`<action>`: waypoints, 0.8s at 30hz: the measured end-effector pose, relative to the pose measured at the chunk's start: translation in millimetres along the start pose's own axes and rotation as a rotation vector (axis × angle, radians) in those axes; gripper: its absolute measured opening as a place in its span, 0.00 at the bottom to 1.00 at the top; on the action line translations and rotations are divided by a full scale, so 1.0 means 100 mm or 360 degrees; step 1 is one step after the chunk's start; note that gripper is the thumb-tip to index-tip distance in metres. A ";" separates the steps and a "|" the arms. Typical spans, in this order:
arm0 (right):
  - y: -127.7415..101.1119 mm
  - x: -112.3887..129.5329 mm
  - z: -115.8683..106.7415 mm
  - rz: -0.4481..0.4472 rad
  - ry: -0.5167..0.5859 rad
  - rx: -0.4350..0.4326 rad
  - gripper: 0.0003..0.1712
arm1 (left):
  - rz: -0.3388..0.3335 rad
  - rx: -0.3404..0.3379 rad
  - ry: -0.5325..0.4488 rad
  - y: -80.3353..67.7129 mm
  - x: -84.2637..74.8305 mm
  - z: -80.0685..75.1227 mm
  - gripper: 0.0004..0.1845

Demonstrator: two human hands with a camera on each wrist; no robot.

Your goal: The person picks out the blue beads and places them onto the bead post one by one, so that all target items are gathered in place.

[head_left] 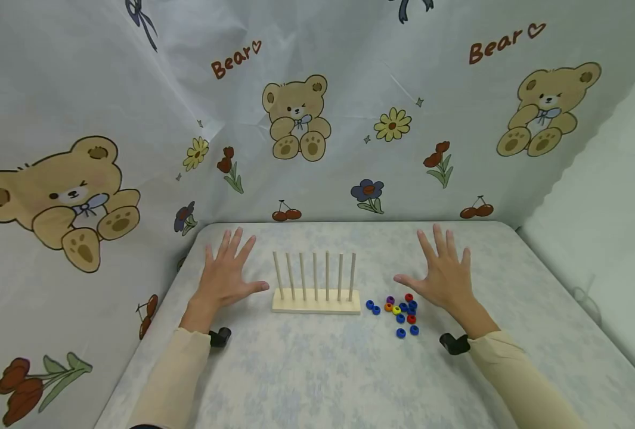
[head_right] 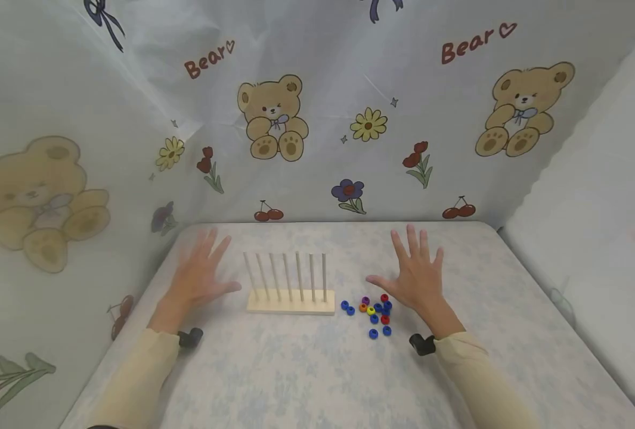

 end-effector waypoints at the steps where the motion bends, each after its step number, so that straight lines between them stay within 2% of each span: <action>1: -0.01 0.00 -0.02 0.0012 0.0027 0.0002 0.68 | 0.0000 0.0002 -0.0030 0.00 0.00 0.00 0.60; 7: -0.05 0.05 -0.15 0.0048 0.0149 0.0011 0.63 | -0.0038 -0.0043 -0.0169 -0.04 0.00 -0.02 0.61; 9: -0.07 0.08 -0.19 0.0057 0.0253 0.0032 0.61 | -0.0058 -0.0040 -0.0223 -0.06 -0.02 -0.02 0.61; 14: -0.13 0.13 -0.21 0.0126 0.0568 0.0186 0.55 | -0.0100 -0.0017 -0.0388 -0.08 -0.10 -0.01 0.59; 16: -0.16 0.13 -0.20 0.0160 0.0631 0.0247 0.53 | -0.0112 -0.0005 -0.0431 -0.08 -0.13 0.02 0.59; 20: -0.21 0.13 -0.21 0.0203 0.0702 0.0276 0.51 | -0.0157 0.0073 -0.0515 -0.09 -0.18 0.07 0.56; 24: -0.26 0.15 -0.25 0.0199 0.0767 0.0241 0.49 | -0.0235 0.0217 -0.0667 -0.15 -0.23 0.14 0.54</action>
Point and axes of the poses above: each hand's wrist, its own y-axis towards the middle knuckle, its own z-axis out of the palm, x = y × z, the point moved 8 cm from there along y, towards the middle knuckle, and after that the axes turned 9 degrees about -x, right-handed, at the moved point
